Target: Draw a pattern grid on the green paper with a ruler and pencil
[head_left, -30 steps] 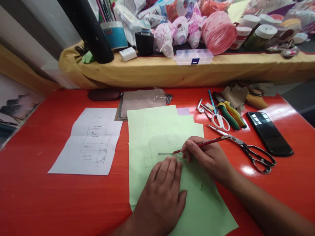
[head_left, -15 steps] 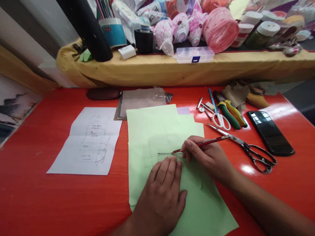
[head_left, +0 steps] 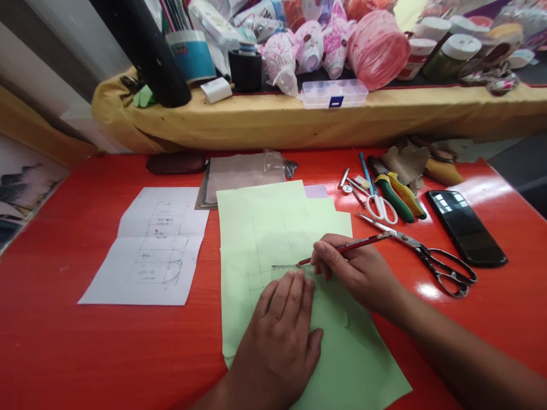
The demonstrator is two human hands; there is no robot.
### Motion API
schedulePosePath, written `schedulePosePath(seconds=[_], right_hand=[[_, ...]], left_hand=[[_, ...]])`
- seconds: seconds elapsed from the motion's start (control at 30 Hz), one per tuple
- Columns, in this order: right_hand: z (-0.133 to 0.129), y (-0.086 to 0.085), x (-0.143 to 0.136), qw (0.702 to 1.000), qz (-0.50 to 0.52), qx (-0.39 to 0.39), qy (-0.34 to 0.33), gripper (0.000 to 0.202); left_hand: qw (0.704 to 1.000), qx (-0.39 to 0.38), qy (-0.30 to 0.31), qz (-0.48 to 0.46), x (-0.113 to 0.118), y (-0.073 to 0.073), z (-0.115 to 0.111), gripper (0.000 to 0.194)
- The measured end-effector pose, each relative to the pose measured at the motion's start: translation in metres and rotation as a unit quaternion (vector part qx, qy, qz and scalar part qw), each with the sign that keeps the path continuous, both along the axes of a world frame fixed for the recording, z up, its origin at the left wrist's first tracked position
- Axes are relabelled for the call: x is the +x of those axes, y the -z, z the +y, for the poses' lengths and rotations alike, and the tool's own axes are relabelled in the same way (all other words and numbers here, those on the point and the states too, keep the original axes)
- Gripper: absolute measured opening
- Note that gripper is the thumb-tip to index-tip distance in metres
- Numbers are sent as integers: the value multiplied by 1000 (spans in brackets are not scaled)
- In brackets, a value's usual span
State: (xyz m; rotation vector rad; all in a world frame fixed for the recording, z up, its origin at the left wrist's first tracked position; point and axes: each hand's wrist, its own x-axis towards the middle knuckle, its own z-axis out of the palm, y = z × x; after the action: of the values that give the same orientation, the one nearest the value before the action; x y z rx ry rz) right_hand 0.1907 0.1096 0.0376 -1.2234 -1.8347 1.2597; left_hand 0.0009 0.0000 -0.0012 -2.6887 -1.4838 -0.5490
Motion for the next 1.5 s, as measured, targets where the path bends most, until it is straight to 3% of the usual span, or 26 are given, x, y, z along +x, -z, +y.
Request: schedulePosePath(seconds=[0.73,0.9,1.07,1.2,1.37,1.5], right_hand=[[-1,-12,33,997,-59,28,31,53],[-8,-18,45,993,-48,54,95,50],[-18,-12,48,980,-36,121,152,32],[-28,1,46,980,-64,152,110,17],[-38,18,52,972,-55,226,34,25],[-45,21,62,978,-93,184,33,33]], left_hand=[[1000,9,2,-8,1,-1,1,51],[1000,7,2,-8,1,-1,1,51],[1000,11,-3,-14,2,0,0,51],[1000,13,1,-22,0,0,0,50],[999,17,9,-30,-1,-1,-1,48],[999,16,10,-37,-1,0,-2,46]])
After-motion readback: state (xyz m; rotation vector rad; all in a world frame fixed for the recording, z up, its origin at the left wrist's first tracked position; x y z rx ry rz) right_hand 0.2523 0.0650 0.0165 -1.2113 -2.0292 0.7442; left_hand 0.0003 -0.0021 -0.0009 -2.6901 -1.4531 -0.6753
